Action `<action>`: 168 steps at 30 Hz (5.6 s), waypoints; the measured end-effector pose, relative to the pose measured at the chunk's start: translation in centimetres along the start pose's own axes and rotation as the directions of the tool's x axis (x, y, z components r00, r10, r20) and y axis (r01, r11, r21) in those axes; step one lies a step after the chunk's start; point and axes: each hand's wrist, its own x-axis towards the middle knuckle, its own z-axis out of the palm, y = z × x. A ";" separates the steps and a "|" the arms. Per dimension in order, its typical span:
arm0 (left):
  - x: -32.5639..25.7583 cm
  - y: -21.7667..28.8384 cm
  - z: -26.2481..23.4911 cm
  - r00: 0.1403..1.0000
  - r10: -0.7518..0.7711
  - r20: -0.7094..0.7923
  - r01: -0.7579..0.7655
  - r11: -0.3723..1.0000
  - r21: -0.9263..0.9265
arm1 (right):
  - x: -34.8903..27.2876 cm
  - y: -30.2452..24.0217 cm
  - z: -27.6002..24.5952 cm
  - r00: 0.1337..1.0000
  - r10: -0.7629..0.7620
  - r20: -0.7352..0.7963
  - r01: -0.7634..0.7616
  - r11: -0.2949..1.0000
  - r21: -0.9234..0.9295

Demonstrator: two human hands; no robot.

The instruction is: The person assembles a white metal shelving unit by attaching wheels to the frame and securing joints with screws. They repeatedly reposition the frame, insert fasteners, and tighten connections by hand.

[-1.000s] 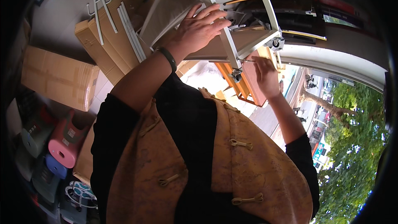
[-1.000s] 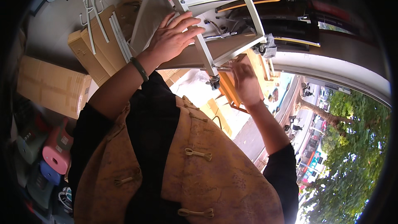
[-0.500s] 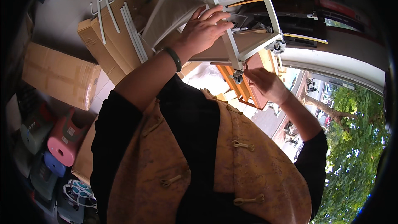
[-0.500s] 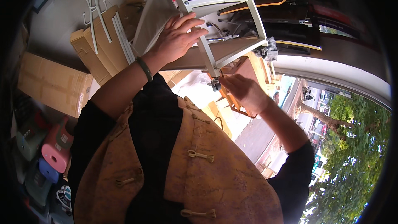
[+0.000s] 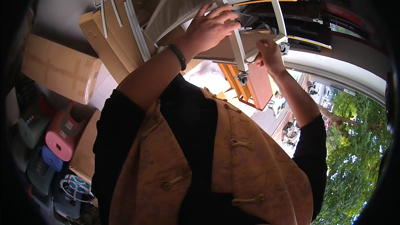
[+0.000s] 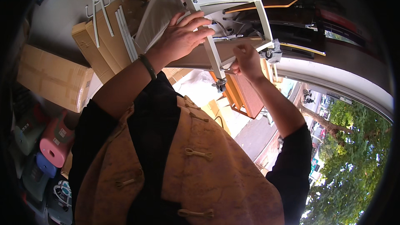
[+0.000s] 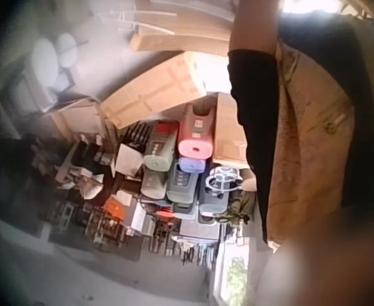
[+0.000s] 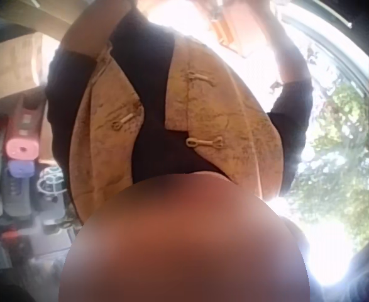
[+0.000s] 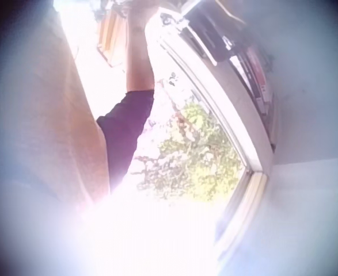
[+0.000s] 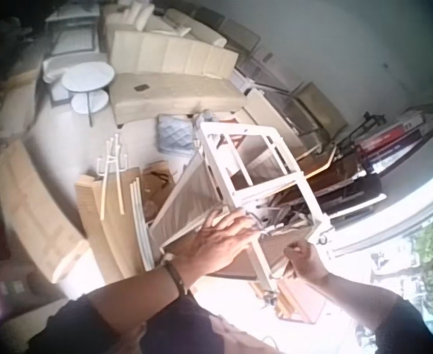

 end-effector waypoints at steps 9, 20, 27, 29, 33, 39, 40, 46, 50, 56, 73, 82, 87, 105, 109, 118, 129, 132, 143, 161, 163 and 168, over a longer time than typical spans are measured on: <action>0.0 -0.4 0.7 0.999 0.006 -0.053 -0.009 0.998 -0.055 | -8.4 9.0 1.1 0.828 -0.558 -0.058 0.497 0.778 -0.384; -0.1 0.0 0.5 0.999 -0.006 -0.033 0.005 0.999 -0.043 | -5.8 0.2 2.7 0.414 -0.857 0.306 0.735 0.117 -0.668; -0.1 0.1 0.5 0.999 -0.010 -0.046 0.010 1.000 0.000 | 1.1 0.4 1.2 0.686 -0.726 -0.036 0.576 0.573 -0.583; -0.1 0.1 0.6 0.999 -0.001 -0.053 0.001 1.000 0.000 | 0.7 2.8 -0.5 0.809 -0.585 -0.052 0.475 0.703 -0.529; -0.1 0.1 0.9 0.998 -0.007 -0.057 0.007 1.000 -0.003 | -3.4 7.7 -0.9 0.886 -0.448 -0.124 0.391 0.862 -0.322; 0.0 0.0 0.8 1.000 -0.008 -0.019 0.008 1.000 0.003 | -9.6 8.9 0.9 0.718 -0.694 0.054 0.655 0.647 -0.390; 0.0 0.0 0.8 1.000 -0.008 -0.011 0.008 1.000 0.012 | -9.8 8.1 1.0 0.631 -0.766 0.123 0.744 0.551 -0.378; -0.1 0.3 0.7 1.000 -0.021 -0.004 0.021 0.999 0.036 | -5.8 0.8 1.2 0.364 -0.874 0.322 0.834 0.152 -0.531; -0.1 0.6 0.6 0.999 -0.044 -0.002 0.044 0.999 0.011 | -2.5 -0.8 2.8 0.418 -0.896 0.151 0.830 0.308 -0.466; -0.2 1.1 0.8 0.999 -0.026 -0.030 0.026 0.999 0.026 | 0.3 2.3 1.4 0.957 -0.211 -0.197 0.235 0.966 0.107; 0.2 0.7 0.7 1.000 -0.021 -0.016 0.021 1.000 0.009 | -9.1 8.8 -0.4 0.765 -0.622 0.168 0.633 0.679 -0.372; 0.1 1.0 1.0 1.000 -0.030 -0.008 0.030 0.998 0.052 | -2.9 4.7 -4.5 0.208 -0.743 0.636 0.869 -0.157 -0.469; 0.1 0.8 1.1 0.999 -0.039 -0.016 0.040 0.998 0.045 | -1.7 2.5 -4.3 0.014 -0.708 0.706 0.907 -0.289 -0.308; 0.4 0.3 1.2 1.000 -0.015 -0.014 0.014 0.999 -0.035 | -3.4 0.0 4.6 0.651 -0.750 -0.118 0.626 0.618 -0.476; 0.6 0.4 1.0 1.000 0.015 -0.003 -0.015 0.999 -0.028 | -3.3 -1.3 5.0 0.896 -0.350 -0.274 0.241 0.900 -0.363; 0.5 0.4 0.9 1.000 0.012 -0.007 -0.012 0.999 -0.038 | -1.7 -0.1 3.4 0.825 -0.560 -0.075 0.521 0.806 -0.282; 1.2 0.2 -0.2 0.992 0.100 0.073 -0.100 0.995 -0.003 | 4.9 -3.0 -2.8 -0.283 -0.559 0.779 0.900 -0.436 0.013; 1.6 -0.3 0.2 0.992 0.105 0.068 -0.104 0.994 -0.017 | 6.3 -3.6 -2.6 -0.354 -0.469 0.809 0.860 -0.504 0.085; 2.5 -0.8 -0.2 0.980 0.154 0.126 -0.158 0.987 0.017 | 6.2 1.5 -2.6 -0.202 -0.845 0.495 0.925 -0.330 -0.187; 3.2 -0.3 -1.1 0.973 0.174 0.150 -0.171 0.985 -0.032 | -4.7 7.7 6.2 0.473 -0.619 -0.626 0.426 0.783 -0.453; 3.3 -0.2 -1.7 0.966 0.178 0.186 -0.174 0.984 -0.034 | -5.3 7.3 6.6 0.456 -0.615 -0.643 0.419 0.786 -0.455; 4.1 1.3 -2.7 0.952 0.226 0.205 -0.228 0.974 -0.017 | -6.1 6.6 5.0 0.481 -0.640 -0.599 0.448 0.767 -0.459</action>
